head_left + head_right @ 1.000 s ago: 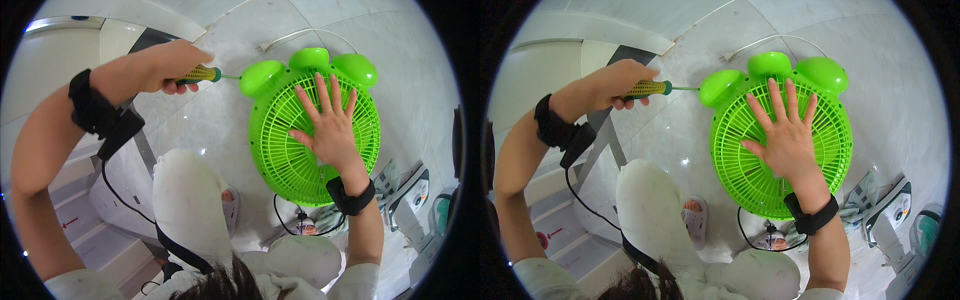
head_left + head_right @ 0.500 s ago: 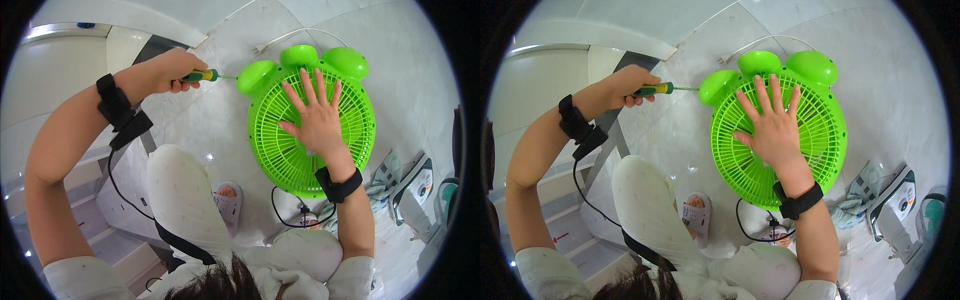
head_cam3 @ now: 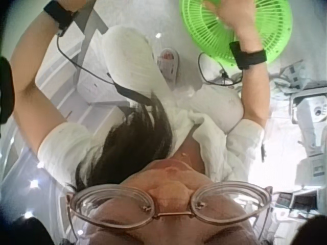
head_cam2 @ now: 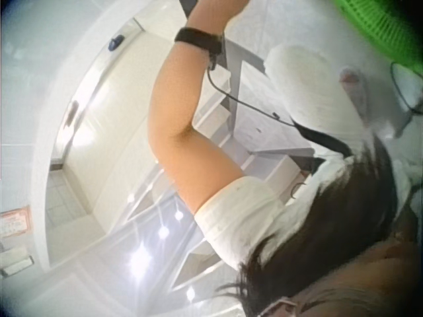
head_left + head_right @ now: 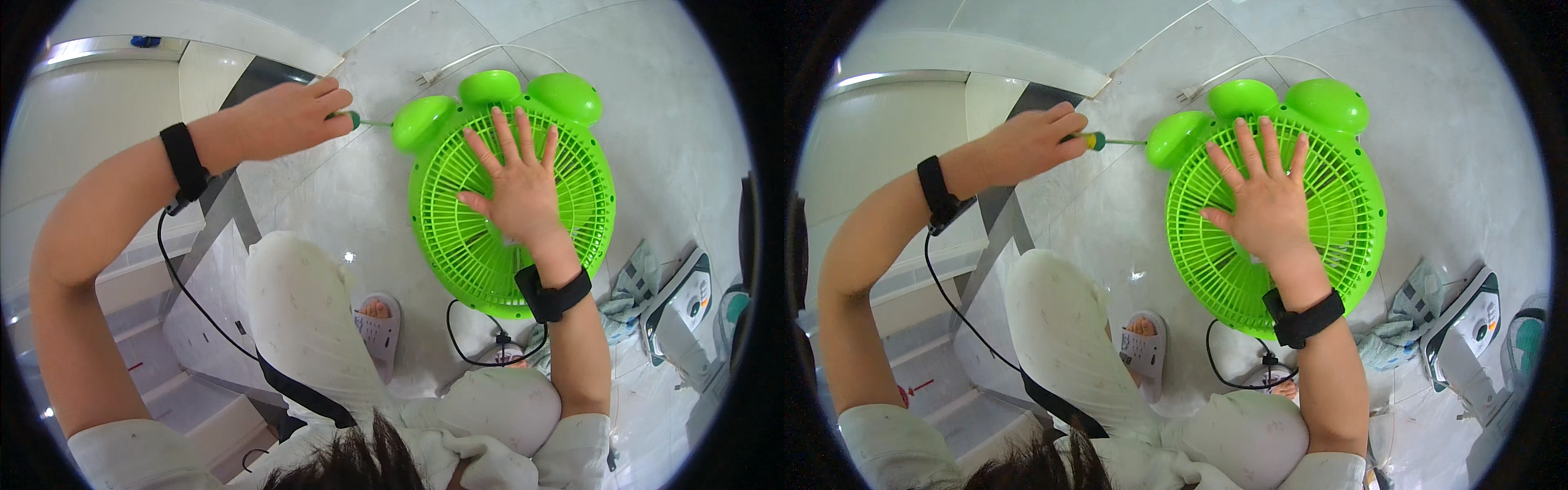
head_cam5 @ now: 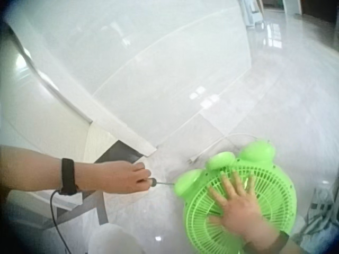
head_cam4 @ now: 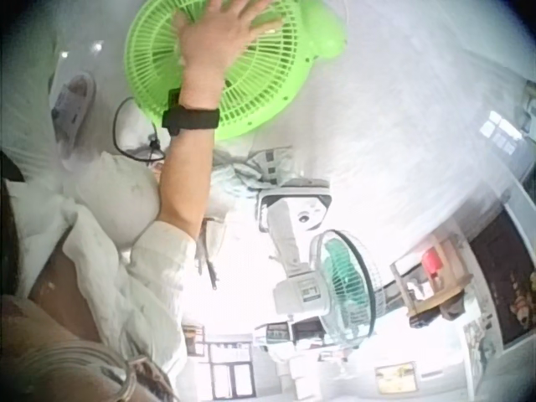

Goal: The person uses a screwdriver to tighten screws on the base of a green turtle-shaped fan. They rotate the fan to access different screw holes and continue fastening the base components together.

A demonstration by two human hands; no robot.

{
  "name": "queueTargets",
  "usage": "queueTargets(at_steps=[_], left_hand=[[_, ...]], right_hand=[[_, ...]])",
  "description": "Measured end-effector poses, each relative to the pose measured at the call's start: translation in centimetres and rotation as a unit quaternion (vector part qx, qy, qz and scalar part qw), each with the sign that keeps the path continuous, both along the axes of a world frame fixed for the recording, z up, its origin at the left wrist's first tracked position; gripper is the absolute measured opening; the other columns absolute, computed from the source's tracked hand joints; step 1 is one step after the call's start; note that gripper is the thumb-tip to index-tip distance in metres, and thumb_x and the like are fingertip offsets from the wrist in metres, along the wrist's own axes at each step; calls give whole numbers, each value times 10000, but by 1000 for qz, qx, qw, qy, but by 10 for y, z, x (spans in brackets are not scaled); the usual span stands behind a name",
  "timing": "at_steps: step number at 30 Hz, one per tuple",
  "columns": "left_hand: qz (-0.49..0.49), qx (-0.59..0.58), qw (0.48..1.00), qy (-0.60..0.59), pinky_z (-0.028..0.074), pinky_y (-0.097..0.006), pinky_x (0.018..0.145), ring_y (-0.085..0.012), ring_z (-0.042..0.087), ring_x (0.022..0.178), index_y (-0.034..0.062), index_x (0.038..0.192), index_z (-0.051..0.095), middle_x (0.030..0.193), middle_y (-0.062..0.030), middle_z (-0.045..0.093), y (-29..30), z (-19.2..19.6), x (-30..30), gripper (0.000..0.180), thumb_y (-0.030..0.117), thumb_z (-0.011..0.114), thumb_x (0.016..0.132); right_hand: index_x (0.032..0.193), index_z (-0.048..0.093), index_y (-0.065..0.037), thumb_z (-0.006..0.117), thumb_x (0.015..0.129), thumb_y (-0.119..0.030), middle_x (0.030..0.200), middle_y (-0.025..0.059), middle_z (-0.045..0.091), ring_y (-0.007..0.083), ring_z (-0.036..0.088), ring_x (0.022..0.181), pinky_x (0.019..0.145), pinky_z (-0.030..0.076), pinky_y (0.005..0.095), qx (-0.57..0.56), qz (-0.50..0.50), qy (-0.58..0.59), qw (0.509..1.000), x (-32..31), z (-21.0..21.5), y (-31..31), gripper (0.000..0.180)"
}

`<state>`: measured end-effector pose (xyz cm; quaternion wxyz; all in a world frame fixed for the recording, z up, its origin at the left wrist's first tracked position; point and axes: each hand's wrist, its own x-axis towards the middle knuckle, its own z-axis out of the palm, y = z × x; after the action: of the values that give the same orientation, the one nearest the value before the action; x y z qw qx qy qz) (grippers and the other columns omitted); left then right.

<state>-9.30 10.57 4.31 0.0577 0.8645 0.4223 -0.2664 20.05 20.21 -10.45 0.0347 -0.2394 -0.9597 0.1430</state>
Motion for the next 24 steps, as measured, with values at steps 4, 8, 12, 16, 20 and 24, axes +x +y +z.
queueTargets(at_steps=[4, 8, 12, 16, 20, 24], left_hand=[[-134, 132, 980, -64, 524, -297, 741, -245, 541, 986, 53, 971, 523, 1091, -100, 520, -5, 7, -4, 192, 76, 650, 828], [215, 17, 976, -25, 524, -347, 740, -265, 554, 998, 48, 1027, 542, 1139, -115, 536, 2, -2, 1, 176, 93, 632, 883], [444, 41, 892, -75, 497, -428, 732, -341, 597, 847, 65, 1157, 497, 909, -151, 601, 11, -5, 11, 281, 198, 602, 932], [228, 71, 954, -182, 488, -422, 772, -352, 598, 888, 55, 1184, 484, 962, -176, 596, -1, 7, 15, 358, 206, 647, 902], [573, -17, 819, -7, 454, -395, 897, -346, 514, 1091, 30, 1191, 474, 1147, -165, 497, -7, 3, 13, 461, 106, 727, 814], [250, 167, 948, -107, 502, -396, 800, -342, 590, 946, 26, 1189, 462, 1075, -162, 540, -11, 3, 14, 453, 166, 717, 841]], right_hand=[[1500, 338, -310, 559, 800, -686, 1589, 78, 235, 334, 129, 1480, 1145, 48, 650, 6, 1, -9, 1000, -2, -4, 1, 825], [1496, 346, -315, 562, 783, -700, 1577, 106, 250, 367, 165, 1464, 1139, 84, 654, 16, 2, -7, 1000, -2, -3, 2, 838], [1494, 352, -311, 574, 781, -690, 1575, 104, 254, 367, 173, 1461, 1135, 94, 657, 24, 1, -7, 1000, -2, -4, 4, 838], [1489, 362, -310, 585, 778, -684, 1568, 98, 274, 368, 202, 1452, 1131, 110, 658, 31, 1, 12, 999, -2, -5, 2, 834], [1477, 385, -309, 575, 788, -686, 1564, 94, 292, 342, 181, 1465, 1149, 76, 638, 17, -7, 32, 999, -1, -8, 2, 808], [1475, 389, -308, 572, 785, -693, 1564, 97, 290, 347, 181, 1464, 1146, 80, 641, 22, -4, 12, 1000, 0, -9, 1, 811]])
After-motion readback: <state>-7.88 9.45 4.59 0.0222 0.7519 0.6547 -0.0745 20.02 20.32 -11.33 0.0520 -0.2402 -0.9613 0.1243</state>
